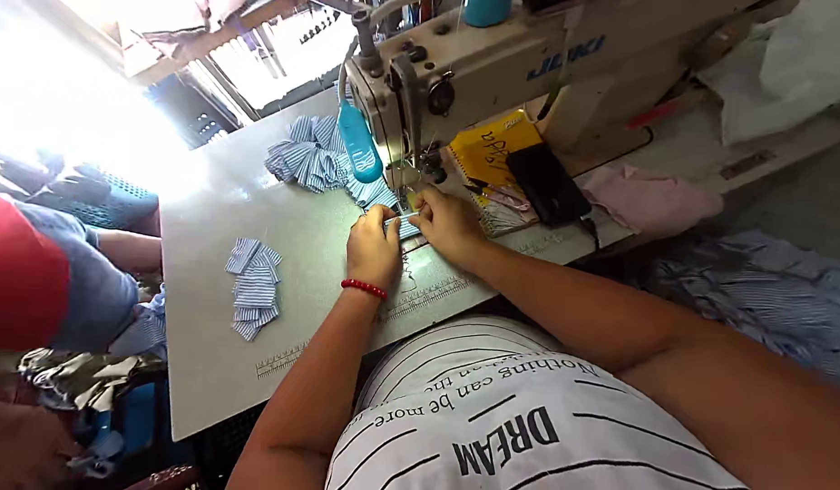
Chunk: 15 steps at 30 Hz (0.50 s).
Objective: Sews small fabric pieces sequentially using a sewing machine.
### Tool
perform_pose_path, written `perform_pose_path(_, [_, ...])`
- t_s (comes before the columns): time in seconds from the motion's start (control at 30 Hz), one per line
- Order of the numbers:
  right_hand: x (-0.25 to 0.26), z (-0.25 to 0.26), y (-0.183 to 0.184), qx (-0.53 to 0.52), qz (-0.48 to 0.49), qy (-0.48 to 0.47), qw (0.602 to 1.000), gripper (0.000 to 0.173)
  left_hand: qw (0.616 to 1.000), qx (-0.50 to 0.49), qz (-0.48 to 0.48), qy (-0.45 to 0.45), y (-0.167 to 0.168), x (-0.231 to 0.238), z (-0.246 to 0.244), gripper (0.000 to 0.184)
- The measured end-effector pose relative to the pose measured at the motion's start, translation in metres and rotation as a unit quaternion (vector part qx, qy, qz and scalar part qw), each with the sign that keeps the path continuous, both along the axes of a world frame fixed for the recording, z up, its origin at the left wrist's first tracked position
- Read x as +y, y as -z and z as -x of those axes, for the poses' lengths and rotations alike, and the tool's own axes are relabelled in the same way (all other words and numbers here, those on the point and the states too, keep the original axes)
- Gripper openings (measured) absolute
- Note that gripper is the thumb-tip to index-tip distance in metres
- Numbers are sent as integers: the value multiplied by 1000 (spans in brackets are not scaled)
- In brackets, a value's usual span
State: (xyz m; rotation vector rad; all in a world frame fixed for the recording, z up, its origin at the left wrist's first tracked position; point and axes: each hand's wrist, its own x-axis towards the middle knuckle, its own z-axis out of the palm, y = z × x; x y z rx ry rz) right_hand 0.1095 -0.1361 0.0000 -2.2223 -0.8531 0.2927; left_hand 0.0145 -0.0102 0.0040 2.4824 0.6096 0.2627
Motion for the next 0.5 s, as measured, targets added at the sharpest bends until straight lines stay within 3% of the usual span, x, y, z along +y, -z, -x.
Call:
perform_pose_path(0.07, [6, -6, 3, -7, 28, -1, 1000, 28, 998, 32, -49, -3, 2, 4, -9, 24])
perform_pose_path(0.2, [10, -8, 6, -14, 35, -1, 999, 29, 986, -73, -142, 39, 17, 8, -4, 17])
perform_pose_path(0.3, [10, -8, 4, -9, 30, 0, 999, 24, 970, -112, -169, 135, 26, 10, 5, 23])
perform_pose_path(0.43, [0, -2, 10, -76, -36, -19, 996, 14, 967, -95, -178, 157, 27, 11, 9, 30])
perform_pose_path(0.5, [-9, 4, 11, -126, -28, -43, 991, 18, 967, -85, -184, 157, 27, 11, 9, 30])
